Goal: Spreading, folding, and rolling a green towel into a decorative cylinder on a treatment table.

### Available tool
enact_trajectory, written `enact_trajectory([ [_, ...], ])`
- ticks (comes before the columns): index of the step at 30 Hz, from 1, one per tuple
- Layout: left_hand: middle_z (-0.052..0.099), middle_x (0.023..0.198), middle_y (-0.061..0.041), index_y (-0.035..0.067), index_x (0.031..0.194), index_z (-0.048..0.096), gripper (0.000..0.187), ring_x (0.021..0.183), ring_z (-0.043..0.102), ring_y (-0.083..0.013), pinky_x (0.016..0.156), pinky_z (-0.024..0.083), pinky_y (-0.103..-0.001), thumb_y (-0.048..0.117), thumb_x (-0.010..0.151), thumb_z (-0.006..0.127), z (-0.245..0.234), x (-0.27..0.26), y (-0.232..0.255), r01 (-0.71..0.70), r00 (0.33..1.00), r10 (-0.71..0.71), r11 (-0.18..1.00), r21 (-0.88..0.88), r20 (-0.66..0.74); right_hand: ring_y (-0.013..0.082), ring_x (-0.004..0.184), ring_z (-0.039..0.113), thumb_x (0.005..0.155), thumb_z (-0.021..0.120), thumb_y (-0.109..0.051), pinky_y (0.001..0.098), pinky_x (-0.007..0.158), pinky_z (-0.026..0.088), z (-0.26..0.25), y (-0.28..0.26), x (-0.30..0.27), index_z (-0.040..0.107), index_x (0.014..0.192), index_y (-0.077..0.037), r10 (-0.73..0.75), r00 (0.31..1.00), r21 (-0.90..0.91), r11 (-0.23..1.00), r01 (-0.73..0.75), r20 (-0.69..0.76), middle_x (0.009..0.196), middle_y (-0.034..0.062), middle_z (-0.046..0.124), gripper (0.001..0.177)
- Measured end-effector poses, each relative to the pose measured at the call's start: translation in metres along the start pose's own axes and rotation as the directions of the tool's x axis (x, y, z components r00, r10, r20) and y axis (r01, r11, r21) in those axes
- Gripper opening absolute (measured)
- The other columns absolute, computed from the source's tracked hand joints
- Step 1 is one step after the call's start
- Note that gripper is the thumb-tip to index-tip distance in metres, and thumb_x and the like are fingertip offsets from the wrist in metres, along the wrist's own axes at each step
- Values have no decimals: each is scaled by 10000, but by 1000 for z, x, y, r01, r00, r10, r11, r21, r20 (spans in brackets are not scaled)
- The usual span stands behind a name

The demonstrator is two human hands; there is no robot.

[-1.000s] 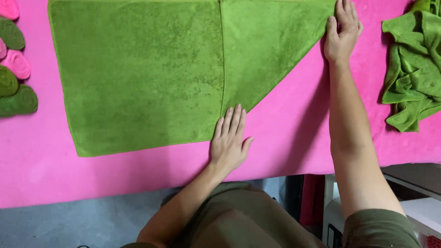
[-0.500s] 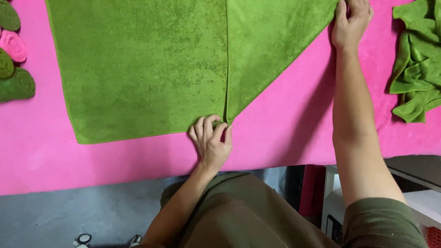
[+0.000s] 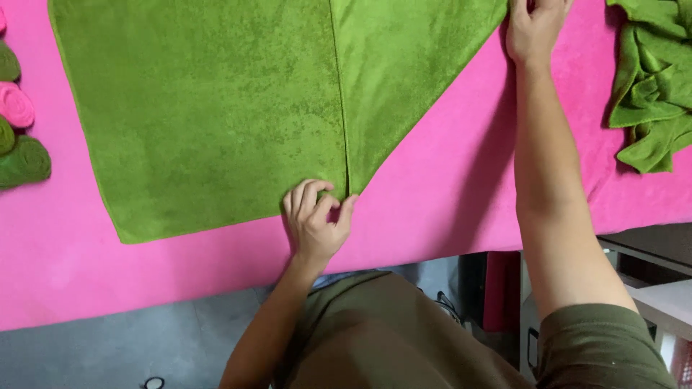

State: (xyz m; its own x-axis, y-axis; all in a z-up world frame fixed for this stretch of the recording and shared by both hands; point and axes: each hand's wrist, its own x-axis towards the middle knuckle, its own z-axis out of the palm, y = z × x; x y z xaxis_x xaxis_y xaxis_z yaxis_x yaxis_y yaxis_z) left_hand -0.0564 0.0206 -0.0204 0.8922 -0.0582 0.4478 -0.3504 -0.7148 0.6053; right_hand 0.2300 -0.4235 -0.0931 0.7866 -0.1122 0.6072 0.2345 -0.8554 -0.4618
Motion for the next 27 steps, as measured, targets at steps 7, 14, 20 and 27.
enact_trajectory([
  [7,697,1327,-204,-32,1233,668,239,1291,666,-336,1120,519,-419,78,1041,576,86,87,51,-108,982,153,933,-343,108,289,982,640,1009,696,-193,449,870,373,-4,-8,7,774,1035,-80,-125,990,-82,988,131,64,1024,86,770,140],
  [14,483,1587,-165,52,1486,550,549,1505,430,-283,1247,356,-550,208,962,498,305,224,86,-350,920,299,918,187,252,328,1276,577,1048,655,-208,489,962,327,-11,-12,7,767,1236,-46,-100,984,-77,991,112,149,1369,127,717,271],
  [20,205,1742,-119,74,1669,243,757,1613,156,-260,1314,103,-534,536,1128,500,293,265,74,-244,870,34,897,369,492,315,1498,422,1053,615,-198,507,1153,251,-11,-29,11,607,1530,-126,142,969,-93,988,-125,201,1590,112,517,482],
  [27,79,1750,-120,119,1691,167,852,1629,79,-270,1324,63,-542,687,1078,332,249,260,75,-128,865,-110,895,427,489,292,1487,455,1056,643,-235,508,1128,272,-16,-32,11,620,1516,-142,112,977,-58,993,-103,182,1585,96,531,470],
])
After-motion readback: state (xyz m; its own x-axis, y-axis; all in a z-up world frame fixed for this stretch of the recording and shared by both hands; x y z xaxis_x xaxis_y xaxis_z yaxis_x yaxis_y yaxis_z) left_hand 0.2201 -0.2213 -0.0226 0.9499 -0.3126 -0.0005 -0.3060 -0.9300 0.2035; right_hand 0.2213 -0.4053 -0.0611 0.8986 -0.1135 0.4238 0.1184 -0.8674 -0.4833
